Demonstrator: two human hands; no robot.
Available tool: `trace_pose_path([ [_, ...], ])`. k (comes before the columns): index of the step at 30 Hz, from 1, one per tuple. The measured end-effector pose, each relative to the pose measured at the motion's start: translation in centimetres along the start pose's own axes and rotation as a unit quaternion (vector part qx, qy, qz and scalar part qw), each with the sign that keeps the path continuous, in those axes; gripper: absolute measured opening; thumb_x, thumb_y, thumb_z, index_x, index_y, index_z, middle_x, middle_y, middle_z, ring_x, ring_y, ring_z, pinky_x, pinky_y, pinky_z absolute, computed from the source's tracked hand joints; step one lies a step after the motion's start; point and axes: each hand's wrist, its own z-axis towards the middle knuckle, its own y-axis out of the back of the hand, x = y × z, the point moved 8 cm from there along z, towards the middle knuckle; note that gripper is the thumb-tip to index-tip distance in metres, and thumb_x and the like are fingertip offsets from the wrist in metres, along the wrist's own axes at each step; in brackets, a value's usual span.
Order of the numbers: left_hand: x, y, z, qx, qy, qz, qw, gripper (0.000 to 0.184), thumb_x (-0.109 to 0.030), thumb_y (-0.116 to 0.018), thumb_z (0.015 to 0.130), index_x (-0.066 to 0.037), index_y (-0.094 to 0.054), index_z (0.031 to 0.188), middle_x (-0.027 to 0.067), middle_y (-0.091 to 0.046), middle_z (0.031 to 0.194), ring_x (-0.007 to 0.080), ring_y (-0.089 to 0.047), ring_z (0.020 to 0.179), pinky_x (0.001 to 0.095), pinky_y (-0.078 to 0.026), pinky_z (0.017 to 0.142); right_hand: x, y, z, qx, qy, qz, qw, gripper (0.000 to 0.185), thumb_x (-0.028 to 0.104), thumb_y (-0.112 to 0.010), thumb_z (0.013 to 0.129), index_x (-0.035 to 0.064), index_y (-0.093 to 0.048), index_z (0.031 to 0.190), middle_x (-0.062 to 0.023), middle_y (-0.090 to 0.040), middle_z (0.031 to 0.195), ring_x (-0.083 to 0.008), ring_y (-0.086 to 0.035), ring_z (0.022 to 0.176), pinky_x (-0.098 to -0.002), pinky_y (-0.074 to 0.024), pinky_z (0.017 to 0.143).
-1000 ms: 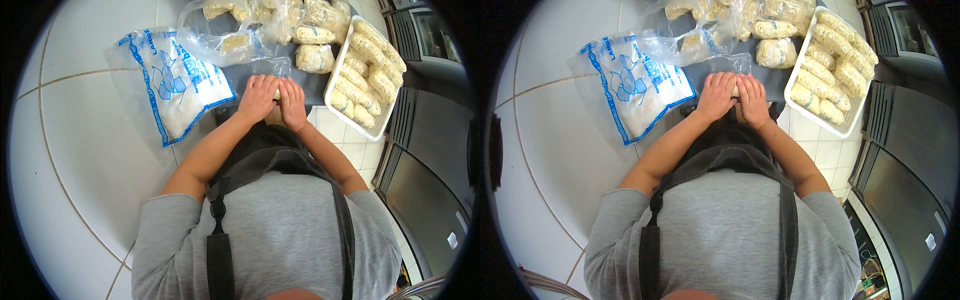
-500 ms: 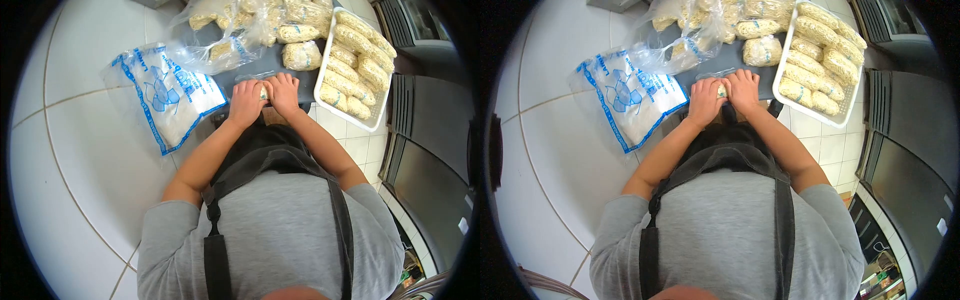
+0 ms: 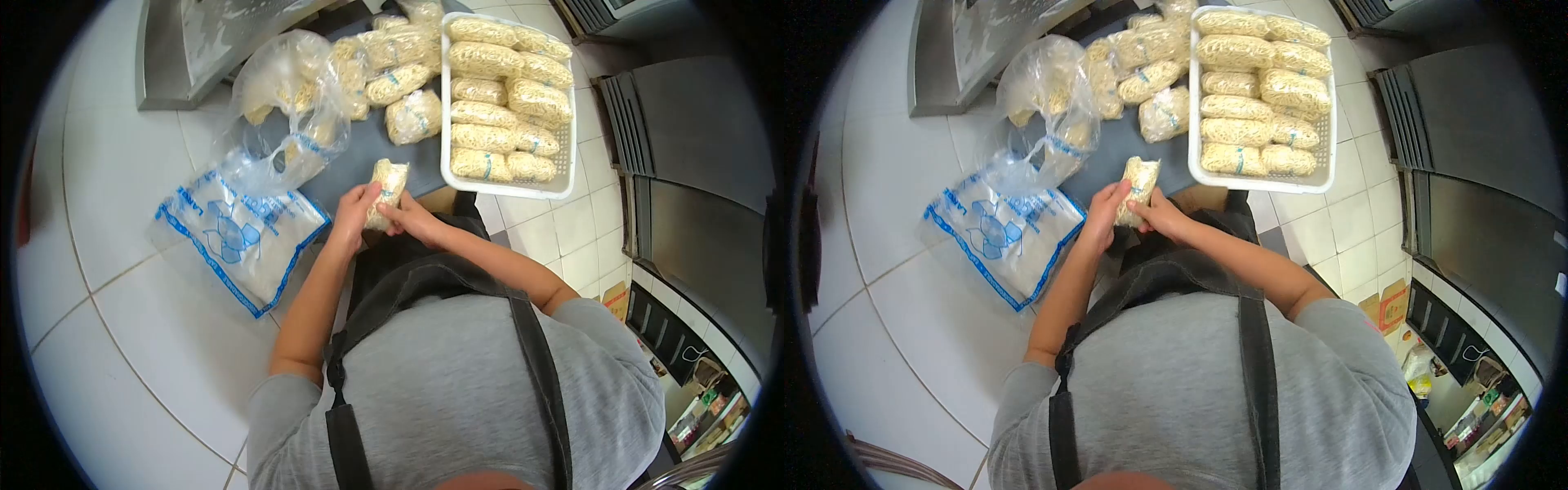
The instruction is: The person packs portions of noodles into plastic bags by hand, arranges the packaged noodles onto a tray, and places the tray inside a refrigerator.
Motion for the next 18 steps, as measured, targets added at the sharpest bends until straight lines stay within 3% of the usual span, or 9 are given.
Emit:
trace_pose_path([
  [2,-2.7,-2.9,-2.4,0.075,0.011,-0.178,0.981,0.044,-0.038,-0.057,0.103,0.002,-0.060,0.122,0.0087,-0.067,0.106,0.0148,-0.065,0.095,0.0312,-0.052,0.083,2.5,1.2,-1.9,0.025,0.073,-0.039,0.996,0.061,0.035,-0.061,0.100,-0.0003,-0.031,0.139,-0.0114,-0.059,0.103,-0.0123,-0.053,0.064,-0.0259,-0.0459,0.056],
  [7,-12.0,-9.9,-4.4,0.168,-0.043,-0.212,0.962,0.037,-0.032,-0.054,0.105,-0.001,-0.053,0.125,0.0089,-0.064,0.112,0.0134,-0.062,0.101,0.0305,-0.050,0.086,10.9,4.7,-7.5,0.089,0.107,-0.047,0.989,0.086,0.047,-0.054,0.101,-0.0025,-0.005,0.152,-0.0139,-0.060,0.096,-0.0131,-0.052,0.053,-0.0277,-0.0448,0.050],
  [10,-15.8,-14.1,-2.3,0.144,-0.146,-0.132,0.970,0.035,-0.026,-0.059,0.102,0.000,-0.052,0.124,0.0105,-0.063,0.113,0.0180,-0.061,0.103,0.0329,-0.050,0.087,14.8,9.8,-9.1,0.024,0.101,-0.186,0.977,0.078,0.051,-0.053,0.101,-0.0043,-0.025,0.148,-0.0162,-0.064,0.090,-0.0175,-0.058,0.052,-0.0328,-0.0498,0.055],
  [12,-18.5,-15.3,-0.1,0.114,-0.217,-0.058,0.968,0.033,-0.022,-0.062,0.100,0.000,-0.052,0.123,0.0125,-0.063,0.114,0.0228,-0.062,0.103,0.0354,-0.050,0.088,17.1,15.5,-9.6,-0.143,0.198,-0.458,0.855,0.061,0.047,-0.063,0.094,0.0002,-0.053,0.132,-0.0201,-0.069,0.082,-0.0364,-0.065,0.068,-0.0462,-0.0521,0.072],
  [14,-21.6,-17.3,1.2,0.038,-0.378,0.313,0.871,0.041,-0.018,-0.069,0.093,-0.001,-0.052,0.126,0.0148,-0.063,0.118,0.0299,-0.059,0.111,0.0381,-0.045,0.094,20.8,20.4,-12.5,-0.321,0.349,-0.505,0.722,0.056,0.024,-0.079,0.080,0.0065,-0.058,0.128,-0.0166,-0.069,0.103,-0.0356,-0.061,0.104,-0.0461,-0.0457,0.091],
  [15,-21.9,-17.8,2.6,0.042,-0.374,0.316,0.871,0.041,-0.018,-0.069,0.093,-0.001,-0.052,0.126,0.0148,-0.063,0.118,0.0299,-0.059,0.111,0.0381,-0.045,0.094,22.0,22.2,-13.6,-0.391,0.314,-0.576,0.646,0.062,0.021,-0.081,0.079,0.0075,-0.055,0.134,-0.0195,-0.060,0.126,-0.0361,-0.053,0.118,-0.0444,-0.0442,0.094],
  [16,-22.9,-19.0,3.1,0.020,-0.447,0.425,0.787,0.045,-0.019,-0.072,0.089,-0.002,-0.053,0.125,0.0159,-0.062,0.118,0.0322,-0.057,0.112,0.0403,-0.043,0.097,23.1,23.4,-14.5,-0.447,0.278,-0.599,0.603,0.069,0.018,-0.079,0.080,0.0064,-0.049,0.141,-0.0239,-0.045,0.143,-0.0400,-0.044,0.130,-0.0453,-0.0428,0.100],
  [17,-23.3,-20.3,3.3,-0.001,-0.509,0.524,0.683,0.050,-0.020,-0.075,0.084,-0.003,-0.054,0.125,0.0169,-0.062,0.118,0.0346,-0.056,0.113,0.0425,-0.041,0.099,22.4,25.3,-13.9,-0.448,0.275,-0.596,0.608,0.069,0.018,-0.079,0.080,0.0064,-0.049,0.141,-0.0239,-0.045,0.143,-0.0400,-0.044,0.130,-0.0453,-0.0428,0.100],
  [18,-23.6,-21.3,3.7,0.001,-0.531,0.536,0.656,0.054,-0.022,-0.078,0.079,-0.003,-0.055,0.124,0.0162,-0.062,0.120,0.0352,-0.055,0.113,0.0443,-0.039,0.101,21.3,28.7,-13.0,-0.467,0.293,-0.507,0.663,0.071,0.013,-0.075,0.080,0.0059,-0.046,0.144,-0.0253,-0.042,0.146,-0.0408,-0.042,0.134,-0.0447,-0.0409,0.104],
])
